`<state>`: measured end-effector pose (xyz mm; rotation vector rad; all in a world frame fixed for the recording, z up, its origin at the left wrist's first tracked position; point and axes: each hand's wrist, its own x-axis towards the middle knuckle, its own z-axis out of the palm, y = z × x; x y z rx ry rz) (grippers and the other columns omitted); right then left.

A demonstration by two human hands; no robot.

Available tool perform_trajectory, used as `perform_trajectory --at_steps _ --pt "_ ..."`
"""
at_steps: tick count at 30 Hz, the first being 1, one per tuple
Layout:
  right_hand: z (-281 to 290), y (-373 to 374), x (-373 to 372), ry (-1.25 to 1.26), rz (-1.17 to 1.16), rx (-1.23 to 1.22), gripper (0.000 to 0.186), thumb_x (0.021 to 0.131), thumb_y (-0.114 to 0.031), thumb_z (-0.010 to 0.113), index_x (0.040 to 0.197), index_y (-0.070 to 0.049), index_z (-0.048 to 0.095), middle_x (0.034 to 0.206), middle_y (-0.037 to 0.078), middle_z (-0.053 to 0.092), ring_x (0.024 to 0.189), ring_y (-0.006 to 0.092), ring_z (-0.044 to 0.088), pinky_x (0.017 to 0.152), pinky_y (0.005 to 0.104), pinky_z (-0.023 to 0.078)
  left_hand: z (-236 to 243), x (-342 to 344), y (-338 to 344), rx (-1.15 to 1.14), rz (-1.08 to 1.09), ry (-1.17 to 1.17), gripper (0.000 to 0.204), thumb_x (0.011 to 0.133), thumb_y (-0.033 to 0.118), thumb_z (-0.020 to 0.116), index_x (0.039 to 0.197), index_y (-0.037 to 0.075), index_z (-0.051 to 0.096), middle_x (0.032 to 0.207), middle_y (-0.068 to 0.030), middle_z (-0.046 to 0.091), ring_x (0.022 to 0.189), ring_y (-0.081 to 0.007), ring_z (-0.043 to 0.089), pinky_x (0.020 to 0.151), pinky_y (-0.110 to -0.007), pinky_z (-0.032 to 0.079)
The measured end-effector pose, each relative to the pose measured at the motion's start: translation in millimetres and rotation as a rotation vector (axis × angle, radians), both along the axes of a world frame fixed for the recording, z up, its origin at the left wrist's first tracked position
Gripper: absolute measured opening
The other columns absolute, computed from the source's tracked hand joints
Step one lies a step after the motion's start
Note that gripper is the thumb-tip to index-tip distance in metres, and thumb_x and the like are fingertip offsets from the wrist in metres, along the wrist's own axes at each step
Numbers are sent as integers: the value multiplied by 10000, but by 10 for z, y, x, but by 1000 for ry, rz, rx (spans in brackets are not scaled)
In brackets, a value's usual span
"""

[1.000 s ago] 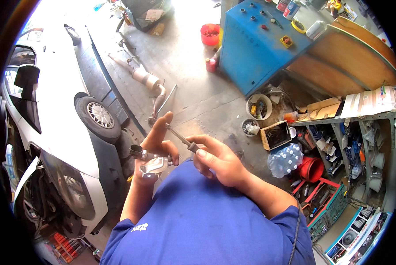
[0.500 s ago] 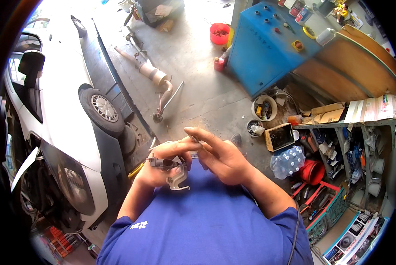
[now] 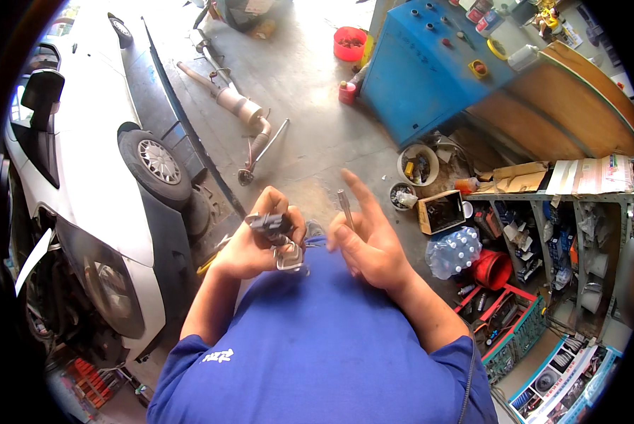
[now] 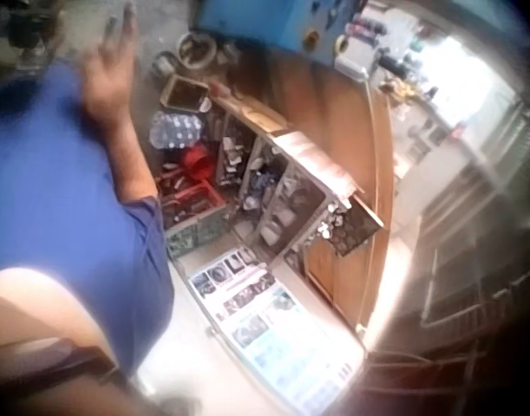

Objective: The person handles a metal rod and a small mechanical component in a garage. They walk around the workspace, pick up a screwdriver, and use it to adjust the component. The person then returns to the car with the adjusted part.

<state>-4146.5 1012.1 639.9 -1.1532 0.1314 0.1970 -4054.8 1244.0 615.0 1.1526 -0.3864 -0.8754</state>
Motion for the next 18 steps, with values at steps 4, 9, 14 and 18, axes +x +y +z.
perform_trajectory --at_steps 4,9,14,18 --pt "153 29 113 97 126 -92 499 1080 -170 673 1517 -16 486 1021 89 712 590 50 530 511 211 443 98 8 -47 3 -81 124 594 864 33 845 1198 106 359 1085 -96 639 950 -143 644 814 -305 524" --pt "33 28 59 249 65 49 369 1060 -177 695 1360 17 601 1097 95 740 574 47 532 498 219 430 15 -109 -90 -63 -122 144 514 1011 188 789 1361 50 439 1191 -110 682 986 -204 714 862 -345 566" --pt "-132 -233 -12 380 -168 26 374 1047 -135 586 1377 40 606 996 72 679 575 65 513 486 238 434 -187 -292 -146 -119 41 134 432 1092 203 675 1436 45 467 1287 -146 708 986 -223 721 894 -375 581" --pt "299 -495 22 163 -390 302 424 1070 -167 527 1436 43 564 1035 104 695 679 112 579 628 288 520 -131 -301 -142 -61 185 28 374 1111 173 636 1430 43 489 1410 -184 692 1013 -217 722 908 -361 575"
